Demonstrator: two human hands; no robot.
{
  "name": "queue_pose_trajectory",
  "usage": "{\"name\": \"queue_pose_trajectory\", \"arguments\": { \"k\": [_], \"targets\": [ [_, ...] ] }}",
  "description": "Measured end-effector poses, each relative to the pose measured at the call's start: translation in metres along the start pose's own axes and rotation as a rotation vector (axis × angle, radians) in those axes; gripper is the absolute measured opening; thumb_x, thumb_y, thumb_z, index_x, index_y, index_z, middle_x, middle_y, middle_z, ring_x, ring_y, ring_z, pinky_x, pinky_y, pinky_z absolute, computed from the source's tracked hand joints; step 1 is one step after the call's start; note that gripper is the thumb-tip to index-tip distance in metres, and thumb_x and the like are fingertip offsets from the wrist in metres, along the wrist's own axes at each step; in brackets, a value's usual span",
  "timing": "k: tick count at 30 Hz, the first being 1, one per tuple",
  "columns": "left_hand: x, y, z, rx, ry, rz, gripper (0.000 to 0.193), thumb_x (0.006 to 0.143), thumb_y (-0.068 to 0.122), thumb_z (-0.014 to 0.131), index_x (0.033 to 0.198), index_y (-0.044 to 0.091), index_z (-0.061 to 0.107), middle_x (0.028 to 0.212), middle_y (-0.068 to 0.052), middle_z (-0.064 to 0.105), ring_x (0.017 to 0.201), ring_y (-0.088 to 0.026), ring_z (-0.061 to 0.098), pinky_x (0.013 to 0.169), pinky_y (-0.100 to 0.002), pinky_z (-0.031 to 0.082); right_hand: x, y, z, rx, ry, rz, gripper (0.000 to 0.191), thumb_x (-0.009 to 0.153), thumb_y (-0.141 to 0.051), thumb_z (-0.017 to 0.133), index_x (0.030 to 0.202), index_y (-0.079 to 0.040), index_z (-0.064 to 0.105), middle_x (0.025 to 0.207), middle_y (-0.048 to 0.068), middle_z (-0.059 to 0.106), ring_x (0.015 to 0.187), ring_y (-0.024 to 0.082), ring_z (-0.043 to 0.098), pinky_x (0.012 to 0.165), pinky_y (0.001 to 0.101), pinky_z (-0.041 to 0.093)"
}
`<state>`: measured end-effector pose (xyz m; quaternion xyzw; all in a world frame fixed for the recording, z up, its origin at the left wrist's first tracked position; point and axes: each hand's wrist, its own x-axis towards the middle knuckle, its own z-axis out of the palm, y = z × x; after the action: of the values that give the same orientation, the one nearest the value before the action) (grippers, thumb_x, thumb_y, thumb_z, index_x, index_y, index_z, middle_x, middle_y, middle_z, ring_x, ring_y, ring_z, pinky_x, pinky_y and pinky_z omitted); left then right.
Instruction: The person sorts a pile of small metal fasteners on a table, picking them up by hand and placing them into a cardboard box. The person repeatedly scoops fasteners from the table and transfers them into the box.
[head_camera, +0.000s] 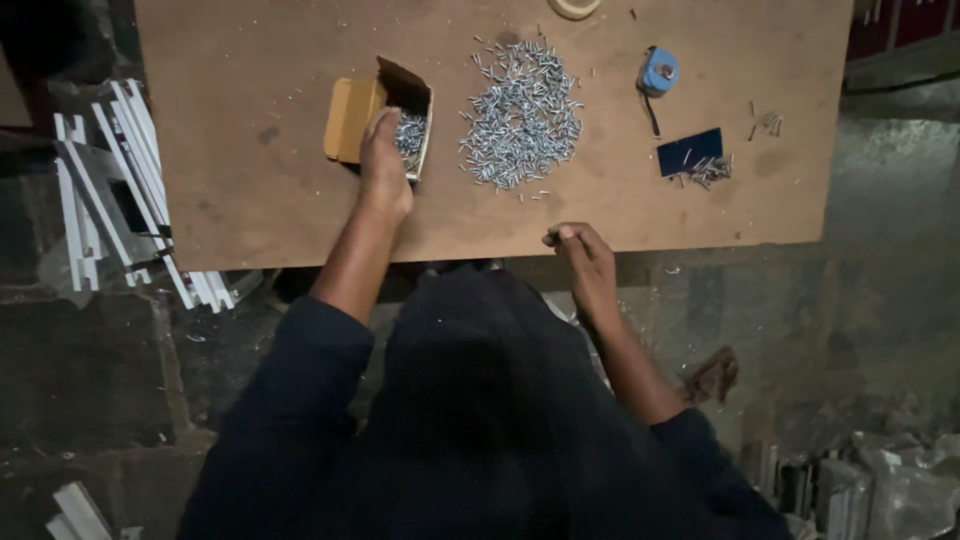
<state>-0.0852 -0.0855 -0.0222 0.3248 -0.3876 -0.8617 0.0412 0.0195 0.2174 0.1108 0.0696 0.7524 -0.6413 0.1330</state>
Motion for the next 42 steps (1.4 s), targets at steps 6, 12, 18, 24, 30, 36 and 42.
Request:
{"name": "queue_pose_trajectory", "arguments": {
  "k": [6,12,18,24,30,36,42],
  "targets": [
    [-0.049,0.012,0.003,0.063,-0.002,0.06,0.053,0.102,0.03,0.06,0.148,0.007,0.048,0.149,-0.005,0.053,0.139,-0.016,0.045,0.118,-0.035,0.03,0.069,0.038,-0.026,-0.269,-0.142,-0.102,0.022,0.098,-0.021,0.071,0.109,-0.002,0.069,0.092,0.007,0.068,0.085,0.015,0.063,0.078,0.0294,0.052],
    [-0.121,0.006,-0.008,0.006,0.143,-0.006,0.048,0.101,0.03,0.054,0.144,0.009,0.052,0.146,-0.003,0.056,0.137,-0.019,0.051,0.113,-0.042,0.037,0.165,0.043,-0.036,-0.871,-0.273,-0.357,0.052,0.082,-0.022,0.08,0.128,-0.005,0.063,0.116,0.02,0.062,0.096,0.036,0.065,0.083,0.0464,0.054],
    [-0.192,-0.037,-0.018,-0.038,0.295,0.007,0.044,0.103,0.028,0.052,0.141,0.006,0.055,0.142,-0.01,0.06,0.132,-0.025,0.059,0.11,-0.046,0.045,0.214,0.042,-0.031,-1.004,-0.46,-0.501,0.073,0.071,-0.02,0.083,0.139,-0.014,0.057,0.126,0.024,0.052,0.111,0.048,0.054,0.091,0.0545,0.049],
    [-0.238,-0.068,-0.006,0.03,0.426,-0.034,0.044,0.103,0.031,0.051,0.14,0.008,0.053,0.141,-0.011,0.061,0.13,-0.026,0.059,0.109,-0.044,0.046,0.229,0.055,-0.023,-1.018,-0.548,-0.609,0.047,0.077,-0.017,0.079,0.121,-0.01,0.065,0.122,0.02,0.058,0.115,0.043,0.058,0.099,0.0506,0.05],
    [-0.252,-0.075,0.015,-0.037,0.392,0.002,0.046,0.102,0.03,0.052,0.14,0.005,0.053,0.14,-0.013,0.061,0.128,-0.027,0.06,0.107,-0.043,0.046,0.253,0.064,-0.038,-0.704,-0.375,-0.539,0.026,0.078,-0.013,0.078,0.101,-0.007,0.069,0.096,0.014,0.069,0.087,0.031,0.068,0.08,0.0438,0.056],
    [-0.245,-0.072,0.035,0.009,0.368,-0.024,0.043,0.102,0.029,0.053,0.139,0.006,0.054,0.138,-0.012,0.063,0.126,-0.026,0.063,0.105,-0.042,0.048,0.264,0.062,-0.067,0.417,-0.437,0.267,0.01,0.094,-0.003,0.067,0.103,-0.004,0.067,0.09,0.007,0.063,0.076,0.018,0.06,0.063,0.03,0.05],
    [-0.234,-0.075,0.054,0.028,0.306,-0.043,0.038,0.103,0.028,0.053,0.133,0.005,0.058,0.129,-0.009,0.065,0.118,-0.022,0.065,0.099,-0.038,0.051,0.252,0.034,-0.093,1.062,-0.583,0.39,0.019,0.086,-0.008,0.057,0.102,-0.002,0.064,0.094,0.013,0.065,0.082,0.023,0.062,0.071,0.0322,0.053]
  ]
}}
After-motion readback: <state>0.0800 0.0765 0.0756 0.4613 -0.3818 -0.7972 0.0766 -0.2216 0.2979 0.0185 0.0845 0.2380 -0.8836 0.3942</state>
